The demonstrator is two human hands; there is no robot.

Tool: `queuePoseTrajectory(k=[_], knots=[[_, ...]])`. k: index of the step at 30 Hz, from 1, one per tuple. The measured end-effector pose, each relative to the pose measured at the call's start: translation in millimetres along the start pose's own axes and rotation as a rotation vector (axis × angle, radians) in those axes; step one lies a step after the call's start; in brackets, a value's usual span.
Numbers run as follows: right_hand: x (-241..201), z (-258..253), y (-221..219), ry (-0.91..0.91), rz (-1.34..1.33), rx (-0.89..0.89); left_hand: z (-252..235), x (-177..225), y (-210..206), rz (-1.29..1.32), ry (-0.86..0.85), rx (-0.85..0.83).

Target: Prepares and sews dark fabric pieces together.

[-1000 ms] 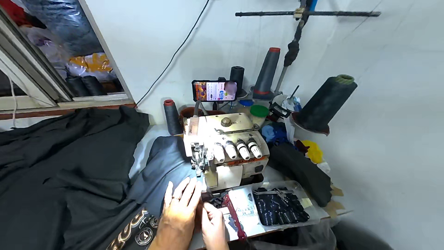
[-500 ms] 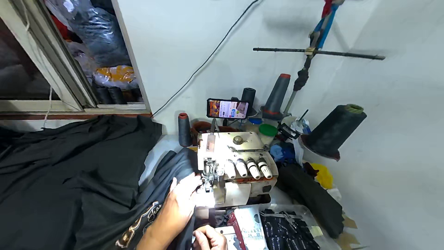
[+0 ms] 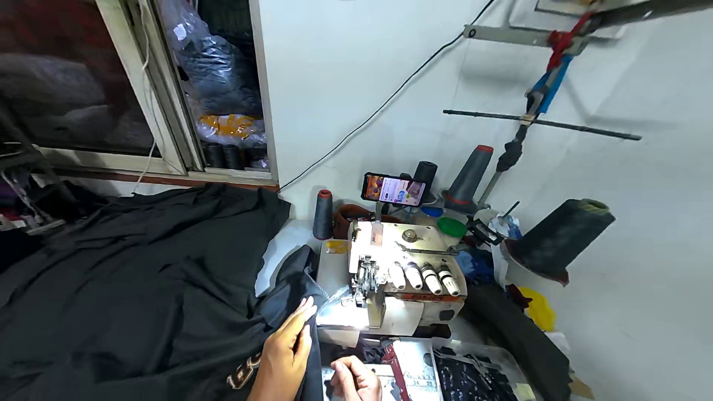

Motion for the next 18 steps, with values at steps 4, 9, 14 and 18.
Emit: queuePoseTrajectory(k=[4, 9, 14, 18], knots=[[-5.2, -2.9, -4.1, -0.096, -0.024, 0.059, 29.2, 13.9, 10.3, 0.054, 0.036, -0.012], [-19.9, -11.2, -12.6, -0.093, -0.097, 0.118, 61.0, 34.7, 6.9, 0.146, 0.057, -0.128], [-31.3, -16.5, 4.2, -0.008, -0.09, 0.298, 82.5, 40.5, -6.1, 0.186, 0.011, -0.286], [-9.8, -10.5, 49.7, -0.187, -0.145, 0.647, 83.2, 6.6, -6.2, 0.113, 0.129, -0.338]])
Point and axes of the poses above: each hand's wrist, its own z-axis away from the middle knuckle, its own y-axis out of the back of the hand, x = y × z, the point moved 7 cm from there along -z, towards the middle knuckle
